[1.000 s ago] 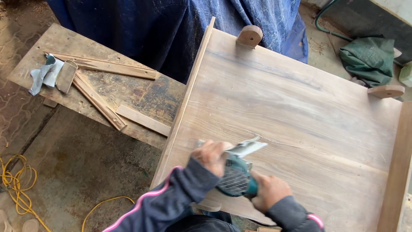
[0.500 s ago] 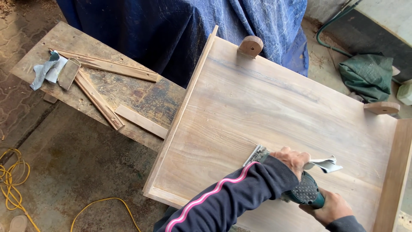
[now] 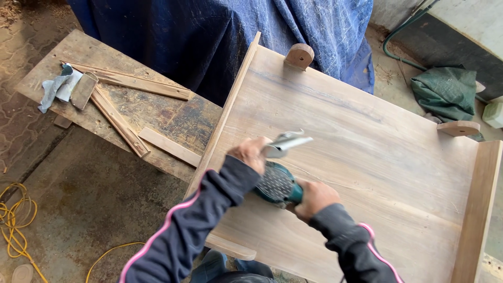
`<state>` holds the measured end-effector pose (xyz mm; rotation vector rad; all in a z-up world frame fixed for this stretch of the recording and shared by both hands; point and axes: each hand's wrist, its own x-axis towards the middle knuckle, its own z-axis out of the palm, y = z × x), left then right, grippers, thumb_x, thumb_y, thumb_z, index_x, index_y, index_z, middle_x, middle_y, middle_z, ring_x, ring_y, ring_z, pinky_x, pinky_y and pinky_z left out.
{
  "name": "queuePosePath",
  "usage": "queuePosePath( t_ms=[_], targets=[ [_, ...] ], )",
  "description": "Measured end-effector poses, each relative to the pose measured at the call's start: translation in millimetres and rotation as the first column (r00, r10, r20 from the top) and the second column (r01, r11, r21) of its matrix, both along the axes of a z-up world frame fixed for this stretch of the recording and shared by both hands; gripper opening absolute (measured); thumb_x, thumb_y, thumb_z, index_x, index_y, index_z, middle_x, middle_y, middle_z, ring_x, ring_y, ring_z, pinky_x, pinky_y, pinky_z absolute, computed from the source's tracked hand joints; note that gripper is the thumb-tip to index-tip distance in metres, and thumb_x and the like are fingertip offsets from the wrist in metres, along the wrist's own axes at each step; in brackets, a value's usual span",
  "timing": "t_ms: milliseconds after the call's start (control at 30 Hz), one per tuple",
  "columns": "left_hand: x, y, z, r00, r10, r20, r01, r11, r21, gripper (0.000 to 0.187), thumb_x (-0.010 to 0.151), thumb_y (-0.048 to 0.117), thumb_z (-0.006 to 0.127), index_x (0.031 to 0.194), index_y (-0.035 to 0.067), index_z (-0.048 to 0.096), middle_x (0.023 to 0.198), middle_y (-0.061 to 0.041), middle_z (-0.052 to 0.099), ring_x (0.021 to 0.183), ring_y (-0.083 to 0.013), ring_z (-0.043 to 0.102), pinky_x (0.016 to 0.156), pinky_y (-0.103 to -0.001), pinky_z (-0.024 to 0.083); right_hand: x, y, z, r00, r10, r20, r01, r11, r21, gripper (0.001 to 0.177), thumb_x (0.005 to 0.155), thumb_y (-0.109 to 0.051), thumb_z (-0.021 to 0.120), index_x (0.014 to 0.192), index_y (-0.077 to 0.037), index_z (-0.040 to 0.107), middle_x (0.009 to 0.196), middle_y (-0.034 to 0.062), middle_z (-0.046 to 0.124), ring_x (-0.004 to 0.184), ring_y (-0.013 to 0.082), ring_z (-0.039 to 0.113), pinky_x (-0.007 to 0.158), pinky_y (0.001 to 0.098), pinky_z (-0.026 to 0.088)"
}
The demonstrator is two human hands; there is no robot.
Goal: Sanding a wooden table top using an electric sander.
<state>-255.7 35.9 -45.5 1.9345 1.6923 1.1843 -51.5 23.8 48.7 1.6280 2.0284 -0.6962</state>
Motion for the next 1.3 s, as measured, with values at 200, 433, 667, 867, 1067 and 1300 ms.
queuePosePath(
  t_ms=[200,433,667,867,1067,1300],
  targets=[
    [-22.5,15.7,16.1,0.996,0.066,-0.062,-0.071,0.994,-0.088,0.013,0.100,0.022,0.062,0.096,0.010,0.064,0.071,-0.009,0.067,0.062,-0.0249,0.065,0.053,-0.042,0.054,-26.1,4.6,12.4,0.986,0.026,-0.162,-0.007,0.993,0.115,0.035,0.071,-0.036,0.083,0.102,-0.020,0.074,0.088,0.0119,0.077,0.087,0.0327,0.074,0.082,0.0459,0.058],
    [51.4,43.6,3.3,0.996,0.092,-0.013,-0.093,0.990,-0.109,0.007,0.094,0.014,0.059,0.098,0.013,0.065,0.081,-0.014,0.073,0.074,-0.0351,0.072,0.064,-0.049,0.057,36.6,25.3,7.4,0.994,-0.020,-0.107,0.030,0.995,0.097,0.044,0.068,-0.039,0.084,0.108,-0.023,0.077,0.093,0.0111,0.078,0.090,0.0309,0.076,0.085,0.0450,0.058],
    [171.3,86.0,17.8,0.995,-0.098,-0.021,0.095,0.988,-0.122,0.022,0.082,0.013,0.062,0.103,0.016,0.068,0.086,-0.020,0.072,0.083,-0.0436,0.071,0.073,-0.053,0.058,173.3,48.9,-49.2,0.975,-0.208,-0.076,0.217,0.966,0.140,0.046,0.059,-0.043,0.090,0.096,-0.016,0.082,0.090,0.0151,0.081,0.089,0.0306,0.079,0.086,0.0428,0.060],
    [244.3,98.3,30.2,0.973,-0.221,0.071,0.227,0.968,-0.103,0.021,0.083,0.013,0.062,0.104,0.013,0.065,0.095,-0.017,0.073,0.094,-0.0402,0.072,0.081,-0.050,0.056,262.5,60.6,-71.2,0.944,-0.325,-0.064,0.331,0.936,0.122,0.045,0.057,-0.040,0.092,0.093,-0.015,0.084,0.086,0.0130,0.085,0.085,0.0287,0.082,0.086,0.0410,0.062],
    [243.7,106.9,18.3,0.970,-0.219,0.105,0.226,0.972,-0.064,0.019,0.086,0.015,0.062,0.104,0.013,0.065,0.098,-0.014,0.074,0.097,-0.0390,0.071,0.084,-0.050,0.056,272.9,75.1,-84.0,0.945,-0.304,-0.124,0.319,0.938,0.138,0.046,0.056,-0.039,0.093,0.092,-0.013,0.084,0.086,0.0124,0.080,0.085,0.0280,0.077,0.085,0.0416,0.062],
    [169.5,105.2,46.8,0.978,-0.207,-0.031,0.189,0.939,-0.287,0.020,0.091,0.017,0.058,0.110,0.016,0.065,0.096,-0.019,0.074,0.092,-0.0396,0.073,0.082,-0.050,0.057,181.6,88.9,-39.2,0.975,-0.221,0.002,0.220,0.972,0.088,0.045,0.061,-0.040,0.092,0.097,-0.016,0.080,0.085,0.0099,0.082,0.083,0.0257,0.082,0.083,0.0400,0.064]
  ],
)
